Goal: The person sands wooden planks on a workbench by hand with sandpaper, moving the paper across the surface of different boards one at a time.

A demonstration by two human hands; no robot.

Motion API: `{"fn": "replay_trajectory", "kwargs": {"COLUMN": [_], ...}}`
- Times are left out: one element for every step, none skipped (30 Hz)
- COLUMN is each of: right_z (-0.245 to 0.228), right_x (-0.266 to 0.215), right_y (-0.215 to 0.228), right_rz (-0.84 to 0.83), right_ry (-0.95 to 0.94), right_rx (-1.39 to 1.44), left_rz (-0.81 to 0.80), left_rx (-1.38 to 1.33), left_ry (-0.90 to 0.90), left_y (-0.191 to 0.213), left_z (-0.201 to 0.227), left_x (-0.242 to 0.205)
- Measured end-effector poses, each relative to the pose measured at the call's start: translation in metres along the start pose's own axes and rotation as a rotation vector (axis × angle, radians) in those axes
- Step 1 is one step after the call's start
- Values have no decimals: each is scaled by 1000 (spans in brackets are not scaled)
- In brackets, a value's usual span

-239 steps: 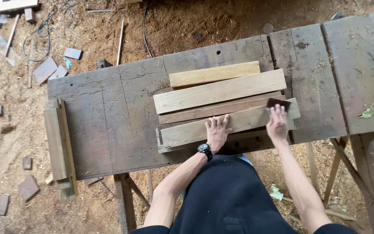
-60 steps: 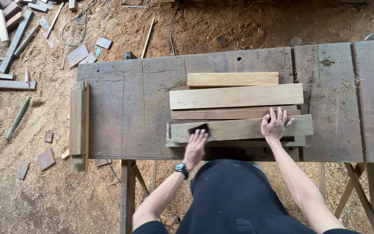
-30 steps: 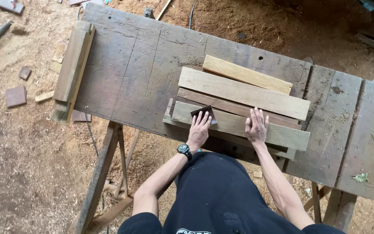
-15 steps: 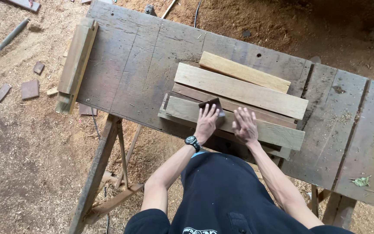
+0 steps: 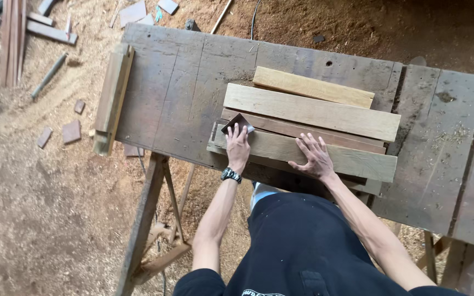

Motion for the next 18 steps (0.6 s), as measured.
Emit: {"fn": "replay_trajectory", "kwargs": {"right_z": [-2,-5,-5,-4,-5,-6,-5,-4,-2,0,0,3,3,2,3,3,4,3], "right_x": [2,4,5,8,5,4,2,1,3,4,5,6,3,2,3,2,4,5], "right_y": [-1,-3,-2,-1,-1,-2,-3,-4,-5,-5,-7,-8,-10,-13,-14,-16,-16,-17], "right_rz": [-5,-10,-15,-12,-16,-20,-26,-32,-35,-35,-35,-35,-34,-33,-33,-42,-48,-54], "right_ry": [1,2,6,3,-1,-5,-16,-28,-41,-45,-52,-60,-61,-62,-59,-66,-68,-70], "right_rx": [-4,-7,-14,-14,-13,-12,-13,-13,-14,-25,-32,-39,-39,-39,-43,-53,-67,-80], "left_rz": [-12,-24,-33,-96,-164,-232,-265,-297,-330,-308,-290,-272,-248,-224,-196,-224,-244,-264], "left_rx": [22,43,63,60,57,55,8,-38,-84,-83,-78,-74,-51,-28,-8,-5,-3,-1], "left_ry": [0,0,2,3,8,13,12,11,7,-20,-49,-77,-121,-165,-207,-180,-153,-126], "left_y": [-4,-6,-8,-14,-18,-22,-23,-22,-21,-15,-9,-6,-4,-2,-1,-5,-9,-12], "left_z": [1,1,1,-1,-5,-10,-13,-19,-24,-27,-32,-35,-36,-38,-39,-43,-46,-49], "left_x": [8,16,24,33,34,34,32,27,24,21,16,18,19,22,27,29,32,33]}}
Point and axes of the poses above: each hand's wrist, its own x-axis towards the middle knuckle, its own y-axis out of the back of the hand, z = x × y, the point moved 8 cm from there along x, towards the middle knuckle, and after that the axes turned 13 degrees about -y, right-handed, at the moved point
